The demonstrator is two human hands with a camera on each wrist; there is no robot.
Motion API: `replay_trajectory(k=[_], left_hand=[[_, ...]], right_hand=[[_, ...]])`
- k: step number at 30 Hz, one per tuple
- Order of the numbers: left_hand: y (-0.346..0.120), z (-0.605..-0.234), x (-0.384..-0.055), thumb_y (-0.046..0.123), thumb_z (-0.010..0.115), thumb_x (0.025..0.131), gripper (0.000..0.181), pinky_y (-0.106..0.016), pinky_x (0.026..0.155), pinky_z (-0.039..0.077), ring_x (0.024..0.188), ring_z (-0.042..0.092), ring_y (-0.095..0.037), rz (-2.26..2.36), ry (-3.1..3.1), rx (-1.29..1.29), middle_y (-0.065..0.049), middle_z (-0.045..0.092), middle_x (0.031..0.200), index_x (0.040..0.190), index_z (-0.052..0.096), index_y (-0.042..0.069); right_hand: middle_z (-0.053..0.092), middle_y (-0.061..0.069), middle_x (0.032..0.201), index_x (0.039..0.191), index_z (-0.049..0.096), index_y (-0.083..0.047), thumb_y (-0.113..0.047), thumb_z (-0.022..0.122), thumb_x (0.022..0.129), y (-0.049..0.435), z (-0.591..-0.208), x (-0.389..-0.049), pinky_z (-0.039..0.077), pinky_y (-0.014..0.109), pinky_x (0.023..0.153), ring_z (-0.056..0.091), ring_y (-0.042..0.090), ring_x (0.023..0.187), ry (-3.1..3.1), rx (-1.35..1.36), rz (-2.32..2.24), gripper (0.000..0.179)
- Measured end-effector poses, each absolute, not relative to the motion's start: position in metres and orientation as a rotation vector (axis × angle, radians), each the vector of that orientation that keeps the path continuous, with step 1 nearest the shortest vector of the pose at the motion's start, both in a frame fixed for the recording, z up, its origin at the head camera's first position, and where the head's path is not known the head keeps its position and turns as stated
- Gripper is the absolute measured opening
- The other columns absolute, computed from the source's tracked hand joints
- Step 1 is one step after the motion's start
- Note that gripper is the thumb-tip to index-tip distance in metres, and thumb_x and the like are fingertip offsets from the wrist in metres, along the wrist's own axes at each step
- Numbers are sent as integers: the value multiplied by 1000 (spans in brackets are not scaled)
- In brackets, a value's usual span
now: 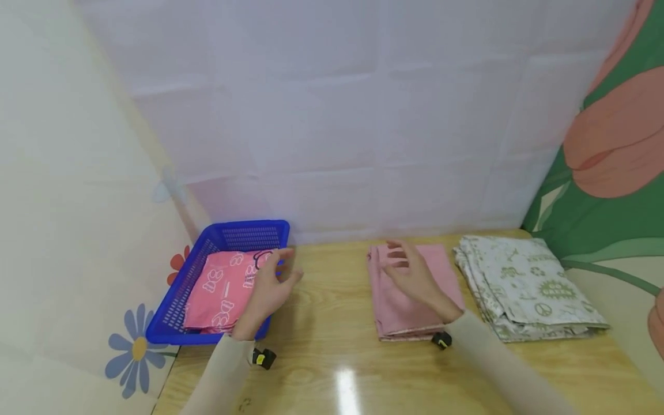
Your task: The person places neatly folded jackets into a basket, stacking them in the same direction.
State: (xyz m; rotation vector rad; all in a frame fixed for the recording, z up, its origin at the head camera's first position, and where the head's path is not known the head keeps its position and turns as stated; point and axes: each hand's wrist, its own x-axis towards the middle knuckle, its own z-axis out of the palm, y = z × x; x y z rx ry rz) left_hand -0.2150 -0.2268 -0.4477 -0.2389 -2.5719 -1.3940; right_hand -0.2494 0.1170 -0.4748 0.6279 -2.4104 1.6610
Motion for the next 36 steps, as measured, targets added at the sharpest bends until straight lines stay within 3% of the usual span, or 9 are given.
replay_trajectory(k=[11,23,29,36], left_hand=[[-193,-459,-221,10,76,96,53,-61,106,52,128,64,-43,-1498,-2550,-248,-18,61,150,145,58,7],[-155,-472,-224,16,77,96,53,-61,101,54,124,66,-42,-1492,-2582,-342,-15,62,147,145,59,9],[-138,-482,-225,17,75,97,58,-65,104,52,126,62,-46,-1563,-2585,-377,-19,57,152,150,54,9],[-119,-499,-228,21,76,97,65,-64,105,52,128,60,-47,-1592,-2610,-370,-15,52,156,155,49,13]], right_hand=[[54,22,148,154,47,-2,-12,72,102,151,-483,-244,52,62,109,58,48,131,-2484,468,1593,59],[52,29,146,152,49,0,-8,72,101,176,-495,-245,53,63,107,59,49,128,-2449,430,1536,56],[51,32,146,151,47,3,-5,71,100,188,-504,-248,50,66,108,58,53,128,-2443,386,1490,57],[49,32,150,153,45,6,-7,72,100,205,-515,-248,46,68,111,55,53,131,-2479,318,1441,61]])
